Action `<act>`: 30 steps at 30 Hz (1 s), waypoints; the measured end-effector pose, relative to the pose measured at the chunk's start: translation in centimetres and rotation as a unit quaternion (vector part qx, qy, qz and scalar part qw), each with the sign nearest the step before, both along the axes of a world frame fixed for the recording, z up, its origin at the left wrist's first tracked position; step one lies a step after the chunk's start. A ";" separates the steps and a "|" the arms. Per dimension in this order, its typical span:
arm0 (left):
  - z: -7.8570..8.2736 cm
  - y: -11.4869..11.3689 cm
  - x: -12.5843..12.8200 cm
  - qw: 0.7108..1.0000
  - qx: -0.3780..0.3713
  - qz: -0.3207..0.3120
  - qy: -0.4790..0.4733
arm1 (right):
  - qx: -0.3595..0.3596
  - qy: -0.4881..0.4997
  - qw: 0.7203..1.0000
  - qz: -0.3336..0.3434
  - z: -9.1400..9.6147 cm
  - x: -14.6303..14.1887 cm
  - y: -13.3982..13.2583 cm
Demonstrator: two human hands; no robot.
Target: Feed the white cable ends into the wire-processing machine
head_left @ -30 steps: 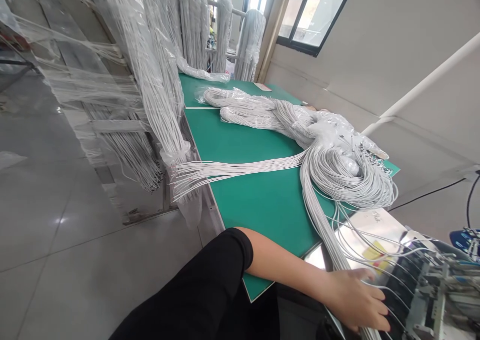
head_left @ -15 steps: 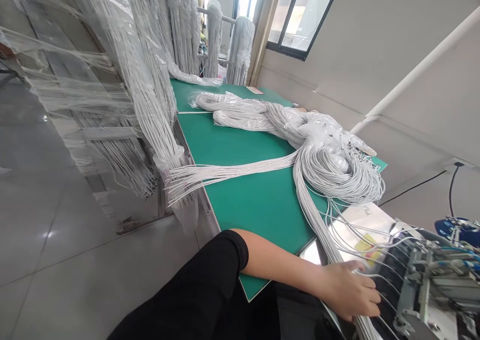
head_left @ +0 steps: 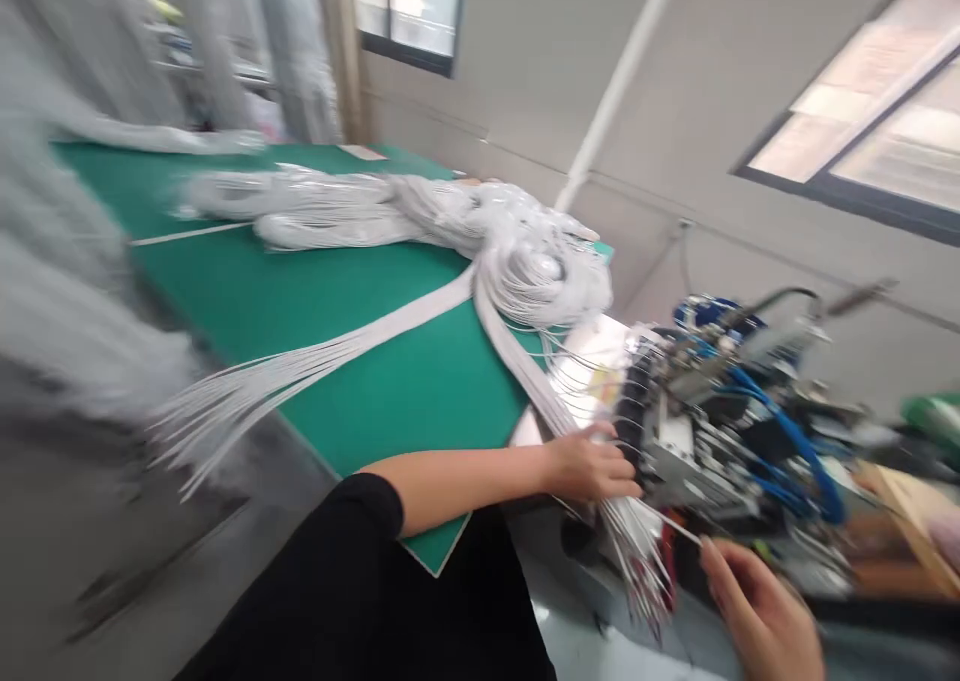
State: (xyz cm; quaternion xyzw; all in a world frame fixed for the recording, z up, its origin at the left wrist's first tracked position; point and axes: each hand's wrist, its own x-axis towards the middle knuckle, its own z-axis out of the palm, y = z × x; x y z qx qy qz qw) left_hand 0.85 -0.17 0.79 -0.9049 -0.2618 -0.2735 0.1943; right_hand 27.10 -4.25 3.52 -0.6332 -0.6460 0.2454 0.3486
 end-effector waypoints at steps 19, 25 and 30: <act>-0.9 0.0 0.4 0.998 -0.033 0.012 -0.049 | 0.026 0.412 0.910 -0.019 -3.1 -4.8 1.9; -0.7 -0.2 0.4 0.997 -0.014 0.030 -0.067 | -0.009 0.377 0.926 -0.031 -3.6 -4.8 2.2; -0.8 -0.1 0.6 0.996 -0.025 0.050 -0.062 | -0.003 0.402 0.915 -0.008 -3.3 -5.0 2.2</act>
